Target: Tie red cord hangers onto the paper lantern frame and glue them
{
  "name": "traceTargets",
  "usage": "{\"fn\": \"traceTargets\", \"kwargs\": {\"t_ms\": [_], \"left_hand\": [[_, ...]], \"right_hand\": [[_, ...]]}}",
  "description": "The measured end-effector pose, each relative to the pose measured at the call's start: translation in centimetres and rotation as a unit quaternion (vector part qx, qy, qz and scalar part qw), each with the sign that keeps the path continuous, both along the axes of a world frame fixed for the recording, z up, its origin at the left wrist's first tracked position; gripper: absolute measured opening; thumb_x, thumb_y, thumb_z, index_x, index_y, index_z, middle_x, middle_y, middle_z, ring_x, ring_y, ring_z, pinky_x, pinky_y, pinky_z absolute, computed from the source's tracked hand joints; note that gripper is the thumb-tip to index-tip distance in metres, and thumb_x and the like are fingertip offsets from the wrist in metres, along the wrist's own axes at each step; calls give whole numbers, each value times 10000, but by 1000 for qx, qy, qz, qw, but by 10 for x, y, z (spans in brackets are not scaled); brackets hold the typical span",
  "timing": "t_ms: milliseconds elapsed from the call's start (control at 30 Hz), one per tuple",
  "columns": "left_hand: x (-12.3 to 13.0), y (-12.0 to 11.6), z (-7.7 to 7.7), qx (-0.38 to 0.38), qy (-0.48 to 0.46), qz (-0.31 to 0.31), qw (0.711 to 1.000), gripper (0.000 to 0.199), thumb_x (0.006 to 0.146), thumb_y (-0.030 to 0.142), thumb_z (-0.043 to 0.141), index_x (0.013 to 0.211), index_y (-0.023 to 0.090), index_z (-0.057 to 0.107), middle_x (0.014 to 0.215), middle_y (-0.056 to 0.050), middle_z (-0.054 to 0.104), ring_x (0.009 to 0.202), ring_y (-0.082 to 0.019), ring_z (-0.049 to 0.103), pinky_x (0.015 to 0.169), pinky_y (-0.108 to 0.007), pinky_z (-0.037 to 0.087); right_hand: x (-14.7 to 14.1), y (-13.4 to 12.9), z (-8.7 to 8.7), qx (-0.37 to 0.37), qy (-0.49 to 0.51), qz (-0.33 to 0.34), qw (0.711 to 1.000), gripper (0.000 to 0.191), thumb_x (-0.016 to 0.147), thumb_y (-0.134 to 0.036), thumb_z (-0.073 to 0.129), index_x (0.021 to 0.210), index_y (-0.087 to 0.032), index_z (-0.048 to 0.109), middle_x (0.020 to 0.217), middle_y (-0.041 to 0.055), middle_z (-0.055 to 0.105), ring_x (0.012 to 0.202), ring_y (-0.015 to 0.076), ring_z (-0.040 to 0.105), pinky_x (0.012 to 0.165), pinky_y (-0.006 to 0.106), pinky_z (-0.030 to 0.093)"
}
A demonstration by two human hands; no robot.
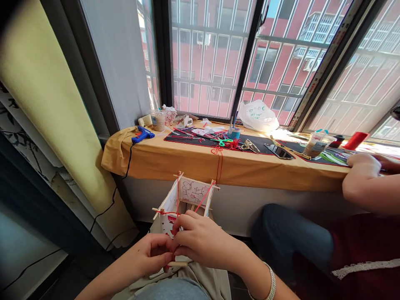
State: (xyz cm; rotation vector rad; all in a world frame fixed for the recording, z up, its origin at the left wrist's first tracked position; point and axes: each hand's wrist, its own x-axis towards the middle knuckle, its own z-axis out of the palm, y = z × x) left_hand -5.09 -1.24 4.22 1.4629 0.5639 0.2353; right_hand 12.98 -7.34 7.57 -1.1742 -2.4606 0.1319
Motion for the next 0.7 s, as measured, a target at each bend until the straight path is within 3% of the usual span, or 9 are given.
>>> {"fn": "traceTargets", "kwargs": {"t_ms": [133,300,367,500,700], "left_hand": [[1,5,10,28,43,1,999,103,661,229,577,676,139,625,582,29,568,542,-99,461,507,-193,302],[4,8,8,136,58,40,988,83,619,158,503,633,150,584,565,29,552,537,-112,460,501,-203,309],[5,8,6,220,75,83,969,87,629,155,480,619,161,566,564,25,531,539,-117,449,503,-208,302],[6,7,5,360,157,166,905,99,684,174,459,612,188,525,567,18,527,539,-129,455,505,-216,264],[7,2,6,425,204,167,866,122,801,211,429,744,215,537,605,8,604,554,-151,542,520,-228,269]], "right_hand": [[-4,11,3,16,-20,38,999,132,893,-220,495,841,-198,614,1039,34,583,880,137,493,787,246,418],[-5,21,-6,-7,-2,20,1000,126,896,-184,471,872,-183,594,829,20,605,794,132,507,718,227,412],[-6,22,-9,-15,12,-10,1000,142,894,-169,458,851,-174,593,761,17,589,740,131,502,649,212,398],[-11,22,-16,-29,54,-76,995,164,882,-138,433,814,-160,580,726,23,561,679,126,489,589,201,374],[-17,21,-29,-72,143,-133,978,159,878,-134,418,830,-156,568,763,27,595,673,120,508,608,211,384]]}}
